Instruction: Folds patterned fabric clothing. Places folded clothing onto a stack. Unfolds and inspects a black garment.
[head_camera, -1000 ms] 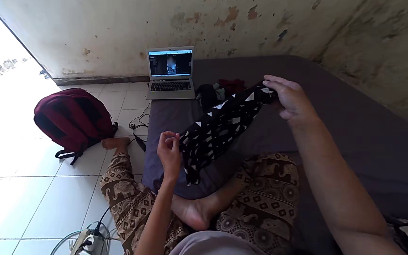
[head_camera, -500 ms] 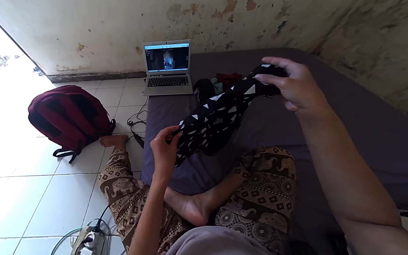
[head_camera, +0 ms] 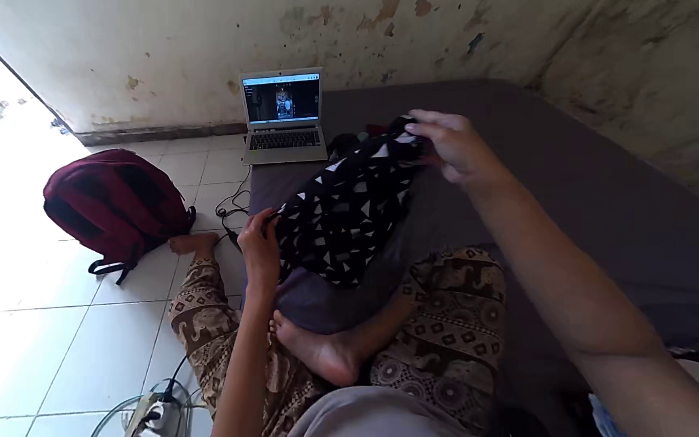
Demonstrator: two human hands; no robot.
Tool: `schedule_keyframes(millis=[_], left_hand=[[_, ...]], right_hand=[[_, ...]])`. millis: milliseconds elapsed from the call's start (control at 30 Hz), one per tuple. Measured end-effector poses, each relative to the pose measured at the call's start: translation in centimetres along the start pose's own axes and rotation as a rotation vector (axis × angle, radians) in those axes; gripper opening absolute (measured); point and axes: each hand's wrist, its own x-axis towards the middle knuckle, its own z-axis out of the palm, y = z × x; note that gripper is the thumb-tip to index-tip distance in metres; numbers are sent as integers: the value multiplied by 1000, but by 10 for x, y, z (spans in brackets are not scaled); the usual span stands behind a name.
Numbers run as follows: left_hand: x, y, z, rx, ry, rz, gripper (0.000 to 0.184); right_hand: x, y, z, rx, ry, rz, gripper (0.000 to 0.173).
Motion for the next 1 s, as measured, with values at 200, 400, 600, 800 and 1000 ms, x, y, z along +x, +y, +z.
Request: schedule_keyframes(millis=[200,400,600,800,1000], left_hand=[[42,-22,-20,150,14,25,20],[45,2,-50,137,125,421,20],[-58,-13,23,142,-117,562,15],[-162,-65,98,45,-892,235,19],[-169,-74,87,82,-362,61,17]], right_hand=[[60,13,23,208,-144,134,44],[57,22,-13,317,-241,-108,53],[24,161,-52,44,-251,30,56],[0,281,-46,-335,-383,429,56],[7,284,-34,-266,-183,496,45]])
